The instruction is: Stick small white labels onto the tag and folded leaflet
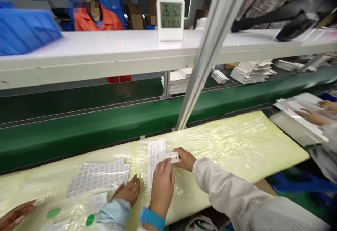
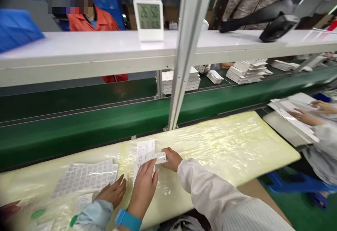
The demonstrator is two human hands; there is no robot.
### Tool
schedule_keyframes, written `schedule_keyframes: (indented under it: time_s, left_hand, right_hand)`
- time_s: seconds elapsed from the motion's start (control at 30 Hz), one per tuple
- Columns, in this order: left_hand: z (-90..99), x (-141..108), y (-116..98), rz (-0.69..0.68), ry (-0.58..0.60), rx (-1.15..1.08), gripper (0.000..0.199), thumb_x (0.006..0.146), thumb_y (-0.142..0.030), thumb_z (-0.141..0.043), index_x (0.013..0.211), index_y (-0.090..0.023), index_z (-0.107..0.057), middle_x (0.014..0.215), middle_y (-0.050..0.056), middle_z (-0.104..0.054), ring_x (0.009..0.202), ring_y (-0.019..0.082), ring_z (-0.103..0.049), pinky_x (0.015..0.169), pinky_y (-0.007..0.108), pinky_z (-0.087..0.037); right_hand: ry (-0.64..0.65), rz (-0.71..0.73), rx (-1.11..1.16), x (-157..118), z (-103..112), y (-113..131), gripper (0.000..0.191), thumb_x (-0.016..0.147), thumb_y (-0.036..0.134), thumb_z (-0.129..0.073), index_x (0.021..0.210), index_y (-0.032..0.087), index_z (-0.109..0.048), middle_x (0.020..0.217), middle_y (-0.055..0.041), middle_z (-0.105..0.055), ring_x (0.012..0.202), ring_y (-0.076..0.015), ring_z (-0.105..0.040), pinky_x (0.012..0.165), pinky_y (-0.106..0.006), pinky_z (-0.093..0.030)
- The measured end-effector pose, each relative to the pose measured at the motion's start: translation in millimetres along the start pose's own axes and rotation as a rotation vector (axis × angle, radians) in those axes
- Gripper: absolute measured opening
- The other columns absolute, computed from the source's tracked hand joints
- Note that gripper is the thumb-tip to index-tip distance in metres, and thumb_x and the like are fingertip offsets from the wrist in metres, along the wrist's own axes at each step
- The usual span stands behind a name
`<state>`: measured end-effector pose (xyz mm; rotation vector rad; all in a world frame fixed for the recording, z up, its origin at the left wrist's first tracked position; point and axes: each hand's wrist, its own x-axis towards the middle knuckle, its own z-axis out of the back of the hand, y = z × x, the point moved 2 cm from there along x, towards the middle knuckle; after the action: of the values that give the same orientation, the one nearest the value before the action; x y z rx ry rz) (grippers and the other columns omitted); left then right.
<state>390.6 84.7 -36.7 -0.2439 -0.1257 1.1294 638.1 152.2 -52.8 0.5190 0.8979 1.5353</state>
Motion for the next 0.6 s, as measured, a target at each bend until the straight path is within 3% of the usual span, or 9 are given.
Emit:
schedule_keyframes:
  time_s: [0.1, 0.2, 0.4, 0.6]
  left_hand:
    - [-16.4, 34.8, -57.8, 0.014, -0.015, -0.003, 0.044, 0.088, -0.022, -0.051, 0.131, -0.023, -0.054, 0.123, 0.014, -0.063, 0.123, 0.03, -0.051, 0.097, 0.052, -0.043]
    - [-31.1, 58.7, -93.1, 0.032, -0.028, 0.021, 0.048, 0.087, -0.014, -0.051, 0.135, -0.014, -0.049, 0.131, 0.015, -0.059, 0.127, 0.033, -0.045, 0.094, 0.052, -0.04]
    - [-41.2, 51.7, -94.6, -0.029, -0.054, 0.047, 0.036, 0.09, -0.018, -0.054, 0.125, -0.019, -0.057, 0.126, 0.01, -0.063, 0.122, 0.028, -0.049, 0.095, 0.049, -0.033]
    - [-42.1, 20.2, -98.1, -0.023, -0.13, 0.023, 0.039, 0.086, -0.022, -0.063, 0.124, -0.021, -0.057, 0.124, 0.009, -0.065, 0.123, 0.029, -0.048, 0.095, 0.047, -0.03]
  right_hand:
    - [0.067, -0.028, 0.139, -24.6, -8.5, -22.3, 0.056, 0.062, 0.011, -0.074, 0.115, 0.022, -0.057, 0.119, -0.0073, -0.056, 0.105, -0.0214, -0.06, 0.093, -0.034, -0.048]
    - [0.124, -0.091, 0.311, -37.3, -19.5, -39.8, 0.061, 0.068, 0.01, -0.071, 0.125, 0.021, -0.053, 0.128, -0.0087, -0.055, 0.107, -0.0196, -0.062, 0.092, -0.033, -0.051]
    - [0.083, -0.278, 0.548, -46.5, -34.0, -67.8, 0.031, 0.086, 0.018, -0.062, 0.117, 0.013, -0.058, 0.115, -0.0089, -0.065, 0.101, -0.0199, -0.065, 0.089, -0.041, -0.054]
    - [0.139, -0.296, 0.623, -69.5, -37.2, -65.7, 0.029, 0.088, 0.021, -0.062, 0.116, 0.014, -0.059, 0.1, -0.0045, -0.067, 0.089, -0.0163, -0.066, 0.083, -0.038, -0.056]
